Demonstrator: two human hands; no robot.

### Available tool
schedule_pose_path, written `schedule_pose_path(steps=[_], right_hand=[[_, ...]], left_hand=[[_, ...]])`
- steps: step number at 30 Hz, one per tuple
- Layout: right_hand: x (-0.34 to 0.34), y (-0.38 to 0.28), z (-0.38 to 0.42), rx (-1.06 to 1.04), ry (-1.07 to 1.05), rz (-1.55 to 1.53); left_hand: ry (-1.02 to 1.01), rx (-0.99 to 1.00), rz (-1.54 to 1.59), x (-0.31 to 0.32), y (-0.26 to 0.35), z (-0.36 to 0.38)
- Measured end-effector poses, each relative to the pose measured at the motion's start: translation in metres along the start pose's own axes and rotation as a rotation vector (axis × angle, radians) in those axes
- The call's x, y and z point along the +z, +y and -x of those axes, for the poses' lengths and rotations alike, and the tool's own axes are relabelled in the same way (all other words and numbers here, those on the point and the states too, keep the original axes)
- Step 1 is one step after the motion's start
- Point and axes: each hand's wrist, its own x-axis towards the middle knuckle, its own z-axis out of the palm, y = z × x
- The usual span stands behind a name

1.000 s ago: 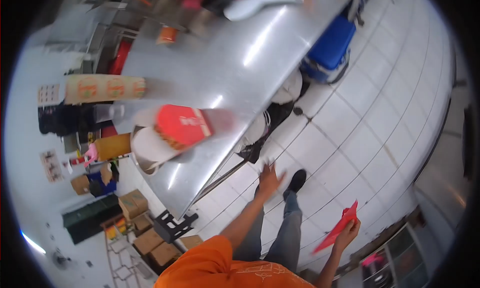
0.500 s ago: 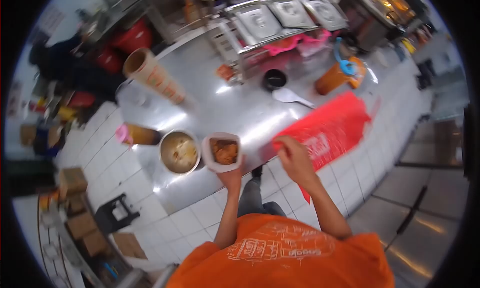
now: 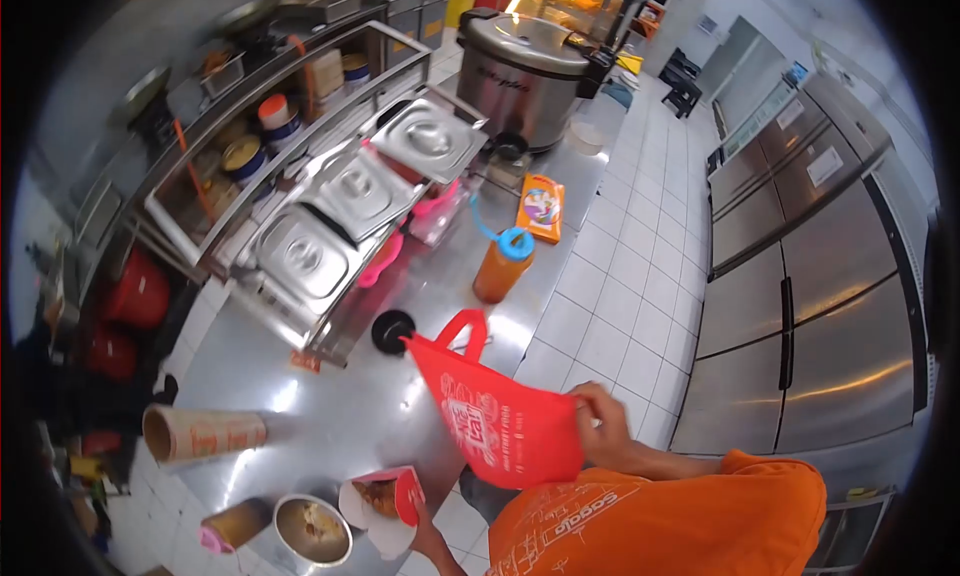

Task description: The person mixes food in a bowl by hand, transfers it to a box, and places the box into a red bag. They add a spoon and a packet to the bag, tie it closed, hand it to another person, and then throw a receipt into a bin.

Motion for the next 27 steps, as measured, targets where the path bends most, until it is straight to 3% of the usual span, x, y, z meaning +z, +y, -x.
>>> schedule_pose_path(steps=[2, 3, 6, 11, 15, 17, 21, 23, 25, 27], right_hand=[[-0.058, 0.025, -0.014, 0.041, 0.158, -0.062], [-0.092, 0.041, -0.032, -0.116, 0.253, -0.005], [-0.220, 0.080, -0.072, 0.003, 0.551, 0.248], [-0.412, 0.236, -0.114, 0.368, 0.743, 0.349], [-0.535, 0.367, -0.172, 0.368, 0.858, 0.545], [-0.579, 0.394, -0.202, 0.478, 0.823, 0.632], [-0.626, 0.423, -0.318, 0.661, 0.519, 0.661], [-0.636, 0.444, -0.384, 0.599, 0.237, 0.448], [-0.640, 0.478, -0.449, 0.439, 0.000, 0.462], [-0.644, 0.516, -0.502, 0.391, -0.136, 0.412]], left_hand=[[-0.054, -0.015, -0.021, 0.017, 0.011, 0.007], [-0.085, -0.024, -0.030, 0.032, 0.021, 0.008], [-0.187, -0.008, -0.045, 0.094, 0.053, 0.023], [-0.394, 0.022, -0.073, 0.231, 0.108, 0.068], [-0.546, 0.044, -0.094, 0.382, 0.161, 0.123], [-0.642, 0.056, -0.114, 0.452, 0.191, 0.147], [-0.843, 0.070, -0.001, 0.615, 0.282, 0.199], [-0.901, 0.187, 0.057, 0.706, 0.307, 0.215], [-0.907, 0.372, -0.103, 0.785, 0.314, 0.215], [-0.971, 0.419, -0.076, 0.875, 0.299, 0.206]])
